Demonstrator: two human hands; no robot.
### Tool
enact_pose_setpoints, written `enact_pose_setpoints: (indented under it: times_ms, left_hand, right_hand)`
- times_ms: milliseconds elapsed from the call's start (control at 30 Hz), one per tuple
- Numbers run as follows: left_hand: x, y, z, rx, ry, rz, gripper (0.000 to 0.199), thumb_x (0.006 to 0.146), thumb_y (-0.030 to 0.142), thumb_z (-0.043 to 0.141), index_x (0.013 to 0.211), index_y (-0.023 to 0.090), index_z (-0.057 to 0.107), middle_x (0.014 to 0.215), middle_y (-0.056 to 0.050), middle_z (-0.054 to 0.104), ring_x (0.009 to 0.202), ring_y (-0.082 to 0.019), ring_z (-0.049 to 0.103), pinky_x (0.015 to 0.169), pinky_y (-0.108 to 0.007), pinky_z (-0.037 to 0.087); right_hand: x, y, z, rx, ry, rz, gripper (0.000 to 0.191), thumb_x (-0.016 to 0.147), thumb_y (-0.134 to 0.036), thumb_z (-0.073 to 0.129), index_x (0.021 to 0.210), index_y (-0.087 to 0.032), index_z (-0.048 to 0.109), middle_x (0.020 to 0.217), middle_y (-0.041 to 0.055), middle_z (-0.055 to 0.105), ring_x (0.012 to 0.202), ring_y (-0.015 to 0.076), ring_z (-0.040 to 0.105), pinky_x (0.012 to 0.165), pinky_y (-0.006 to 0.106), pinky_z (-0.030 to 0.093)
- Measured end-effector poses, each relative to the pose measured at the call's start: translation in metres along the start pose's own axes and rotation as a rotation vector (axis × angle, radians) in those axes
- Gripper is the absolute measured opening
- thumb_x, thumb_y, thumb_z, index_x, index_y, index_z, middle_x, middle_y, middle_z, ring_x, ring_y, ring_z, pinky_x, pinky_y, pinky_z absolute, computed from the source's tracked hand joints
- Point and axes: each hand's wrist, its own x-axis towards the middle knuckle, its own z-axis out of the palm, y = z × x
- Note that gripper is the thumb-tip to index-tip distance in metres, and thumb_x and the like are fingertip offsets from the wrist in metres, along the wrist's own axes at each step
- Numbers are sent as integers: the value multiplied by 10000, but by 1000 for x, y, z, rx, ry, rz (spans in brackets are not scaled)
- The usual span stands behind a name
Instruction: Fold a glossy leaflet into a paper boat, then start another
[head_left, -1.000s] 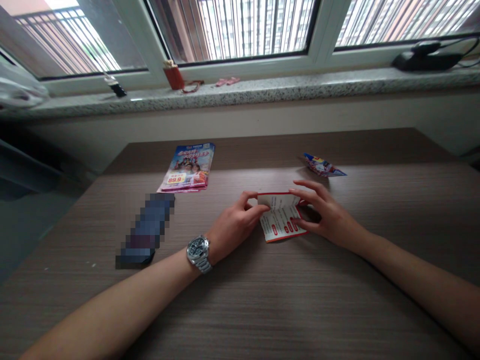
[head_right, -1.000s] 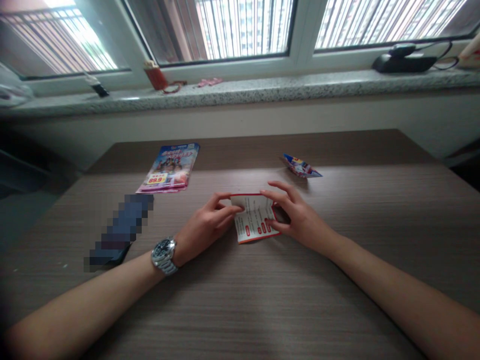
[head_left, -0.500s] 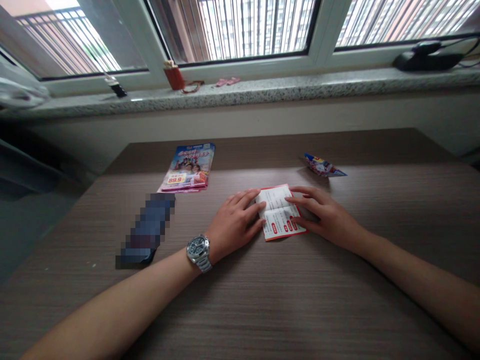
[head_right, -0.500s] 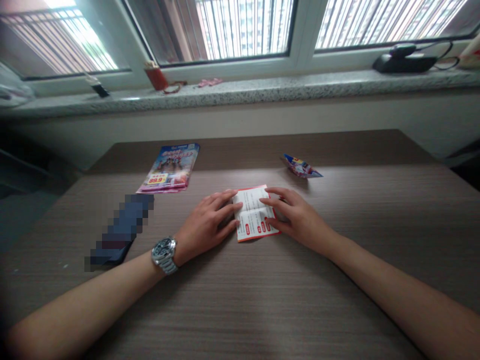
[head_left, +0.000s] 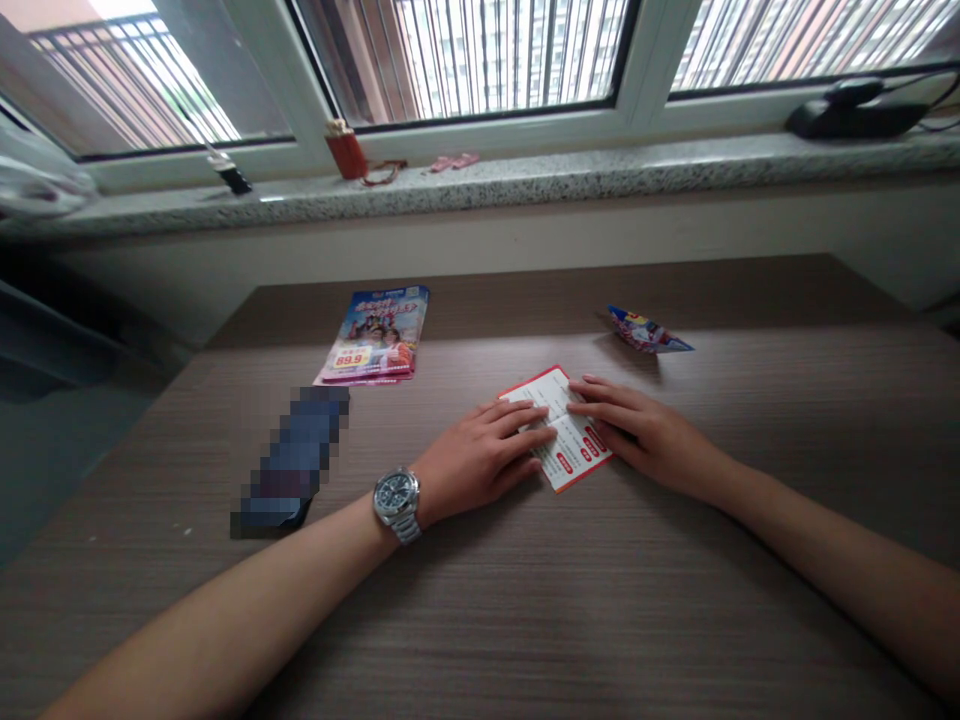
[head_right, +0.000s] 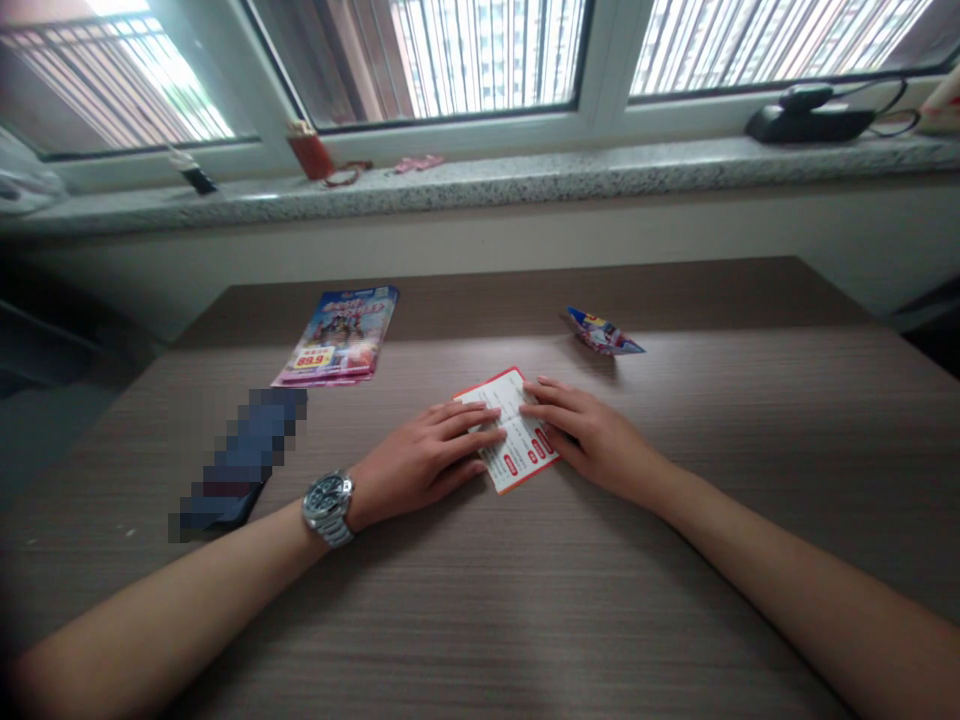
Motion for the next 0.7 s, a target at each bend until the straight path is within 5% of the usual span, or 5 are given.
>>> enact_pose_setpoints:
  times_ms: [233, 467, 700]
  left_hand:
    - [-1, 3, 1, 48, 40, -52, 463, 1035, 437, 508, 1457, 250, 541, 1383, -121, 575, 1332, -300, 494, 1165, -522, 408]
    - [-1, 4, 1, 39, 7, -98, 496, 1037, 443, 499, 1492, 246, 498, 1450, -148, 512, 1315, -303, 500, 1104, -500, 470]
    - [1, 4, 0, 21, 51, -44, 459, 1021, 393, 558, 1444, 219, 528, 1450, -109, 579, 1340, -287, 522, 1115, -486, 456]
  right_hand:
    - [3, -9, -6, -9, 17, -72, 400, 981, -233, 611, 1380, -259, 596, 1457, 129, 604, 1406, 286, 512, 1148, 543, 452]
    - [3, -11, -9, -102, -117, -138, 457, 901, -403, 732, 1326, -271, 628, 1457, 93, 619, 1412, 320, 504, 1239, 632, 240]
    - [3, -12, -7, -8, -142, -119, 404, 942, -315, 673, 1338, -251, 625, 1459, 116, 611, 1361, 268, 559, 1188, 528, 391]
